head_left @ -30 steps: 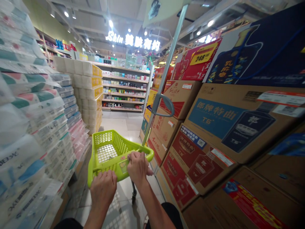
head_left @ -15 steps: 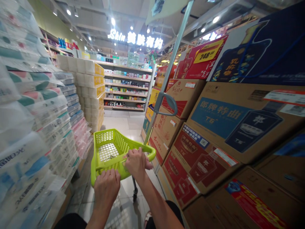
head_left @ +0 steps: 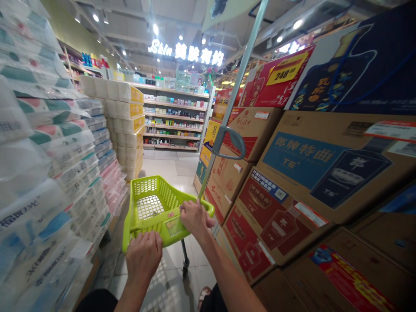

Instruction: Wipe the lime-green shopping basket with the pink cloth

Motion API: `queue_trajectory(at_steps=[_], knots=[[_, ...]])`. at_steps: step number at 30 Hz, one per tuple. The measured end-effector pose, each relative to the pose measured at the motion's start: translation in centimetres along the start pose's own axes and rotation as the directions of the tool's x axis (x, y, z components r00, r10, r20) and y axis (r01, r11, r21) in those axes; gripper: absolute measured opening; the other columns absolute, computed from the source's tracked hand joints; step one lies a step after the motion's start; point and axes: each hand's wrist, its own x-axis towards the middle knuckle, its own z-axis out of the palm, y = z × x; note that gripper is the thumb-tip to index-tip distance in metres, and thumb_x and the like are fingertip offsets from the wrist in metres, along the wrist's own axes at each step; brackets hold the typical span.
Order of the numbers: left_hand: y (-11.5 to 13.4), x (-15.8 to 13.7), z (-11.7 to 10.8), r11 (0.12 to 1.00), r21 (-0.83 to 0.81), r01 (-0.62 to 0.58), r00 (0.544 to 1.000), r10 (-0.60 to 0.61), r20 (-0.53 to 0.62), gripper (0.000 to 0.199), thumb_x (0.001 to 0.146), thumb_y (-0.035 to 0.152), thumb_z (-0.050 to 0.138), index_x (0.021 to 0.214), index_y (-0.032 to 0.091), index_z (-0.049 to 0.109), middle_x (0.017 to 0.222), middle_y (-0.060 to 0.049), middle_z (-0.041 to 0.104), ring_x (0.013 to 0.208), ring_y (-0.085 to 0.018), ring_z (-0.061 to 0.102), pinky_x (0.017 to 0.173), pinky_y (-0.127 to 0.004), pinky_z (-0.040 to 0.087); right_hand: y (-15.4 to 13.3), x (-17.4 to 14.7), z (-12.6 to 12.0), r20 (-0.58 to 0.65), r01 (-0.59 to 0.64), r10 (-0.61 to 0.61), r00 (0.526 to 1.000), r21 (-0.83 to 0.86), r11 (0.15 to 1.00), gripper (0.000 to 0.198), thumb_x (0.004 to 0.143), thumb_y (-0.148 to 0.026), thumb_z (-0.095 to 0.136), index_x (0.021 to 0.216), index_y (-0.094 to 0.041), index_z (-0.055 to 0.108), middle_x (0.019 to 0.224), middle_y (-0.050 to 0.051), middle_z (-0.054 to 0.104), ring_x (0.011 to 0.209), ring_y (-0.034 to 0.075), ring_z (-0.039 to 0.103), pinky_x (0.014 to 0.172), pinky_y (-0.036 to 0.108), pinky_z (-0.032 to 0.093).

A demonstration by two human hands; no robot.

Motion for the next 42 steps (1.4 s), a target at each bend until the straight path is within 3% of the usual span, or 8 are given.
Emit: queue_trajectory(at_steps=[9, 15, 19, 23, 27, 31, 38, 42], knots=[[-2.1, -0.1, 2.0, 0.994, 0.033, -0.108, 0.974, 0.112, -0.199, 0.032, 0.095, 0.031, 0.036, 0.087, 0.017, 0.064, 0.071, -0.006, 0.064, 0.072, -0.022, 0.057, 0.069, -0.035, 0.035, -4.6, -3.7, 0.0, -0.051, 0.325, -0.321, 0.946, 0.138, 0.936, 0.007, 0.084, -0.022, 0.057, 0.089, -0.024, 0.063, 0.095, 0.001, 0.063, 0.094, 0.021, 0.046, 0.079, 0.036, 0.032], [-2.8, -0.7, 2.9, 0.987, -0.051, -0.153, 0.947, 0.131, -0.295, 0.034, 0.095, 0.03, 0.034, 0.113, 0.013, 0.058, 0.08, -0.007, 0.065, 0.071, -0.02, 0.057, 0.07, -0.033, 0.038, -3.2, -2.6, 0.0, -0.037, 0.263, -0.26, 0.965, 0.171, 0.95, 0.005, 0.081, -0.02, 0.058, 0.079, -0.023, 0.061, 0.086, 0.002, 0.064, 0.091, 0.022, 0.046, 0.077, 0.037, 0.032], [-2.5, -0.7, 2.7, 0.985, -0.078, -0.154, 0.945, 0.124, -0.302, 0.034, 0.096, 0.03, 0.031, 0.111, 0.014, 0.057, 0.077, -0.007, 0.064, 0.068, -0.02, 0.056, 0.068, -0.034, 0.038, -4.4, -4.5, 0.2, -0.096, 0.529, -0.521, 0.848, 0.219, 0.82, 0.009, 0.083, -0.025, 0.057, 0.089, -0.022, 0.062, 0.097, 0.003, 0.066, 0.1, 0.025, 0.048, 0.086, 0.042, 0.034], [-2.6, -0.9, 2.6, 0.978, -0.066, -0.197, 0.936, 0.167, -0.31, 0.034, 0.096, 0.03, 0.031, 0.107, 0.014, 0.058, 0.08, -0.008, 0.065, 0.071, -0.021, 0.057, 0.068, -0.035, 0.037, -4.2, -6.7, -0.5, -0.151, 0.615, -0.6, 0.786, 0.287, 0.734, 0.021, 0.086, -0.023, 0.051, 0.104, -0.021, 0.062, 0.103, 0.004, 0.066, 0.105, 0.025, 0.049, 0.094, 0.044, 0.032], [-2.3, -1.4, 2.4, 0.974, -0.041, -0.222, 0.942, 0.203, -0.266, 0.033, 0.095, 0.033, 0.037, 0.107, 0.014, 0.061, 0.087, -0.009, 0.068, 0.077, -0.022, 0.059, 0.071, -0.036, 0.037, -2.3, -6.0, -1.2, -0.159, 0.553, -0.531, 0.832, 0.31, 0.774, 0.022, 0.085, -0.019, 0.051, 0.103, -0.024, 0.064, 0.108, 0.002, 0.065, 0.105, 0.024, 0.049, 0.091, 0.042, 0.033], [-1.1, -1.2, 1.9, 0.984, -0.004, -0.179, 0.968, 0.175, -0.179, 0.034, 0.095, 0.036, 0.038, 0.101, 0.016, 0.065, 0.081, -0.007, 0.067, 0.079, -0.023, 0.058, 0.073, -0.038, 0.036, -0.8, -4.5, -0.9, -0.19, 0.207, -0.164, 0.968, 0.233, 0.95, 0.016, 0.082, -0.013, 0.055, 0.087, -0.024, 0.067, 0.098, 0.003, 0.067, 0.094, 0.024, 0.048, 0.083, 0.041, 0.033], [-0.7, 0.3, 1.4, 0.99, -0.003, -0.141, 0.988, 0.141, -0.066, 0.036, 0.097, 0.03, 0.032, 0.092, 0.018, 0.066, 0.08, -0.007, 0.067, 0.08, -0.024, 0.056, 0.072, -0.038, 0.033, -3.1, -8.6, 0.1, -0.273, 0.208, -0.109, 0.956, 0.371, 0.905, 0.034, 0.086, -0.013, 0.052, 0.115, -0.027, 0.064, 0.12, 0.003, 0.063, 0.104, 0.025, 0.048, 0.094, 0.044, 0.034], [-0.9, 1.2, 1.5, 0.975, -0.013, -0.224, 0.974, 0.223, -0.026, 0.036, 0.097, 0.031, 0.031, 0.098, 0.018, 0.064, 0.087, -0.008, 0.067, 0.085, -0.025, 0.056, 0.075, -0.038, 0.033, -2.1, -7.2, 0.5, -0.312, 0.095, 0.045, 0.949, 0.42, 0.903, 0.031, 0.091, -0.013, 0.048, 0.113, -0.026, 0.065, 0.118, 0.004, 0.063, 0.107, 0.024, 0.049, 0.095, 0.042, 0.036]])
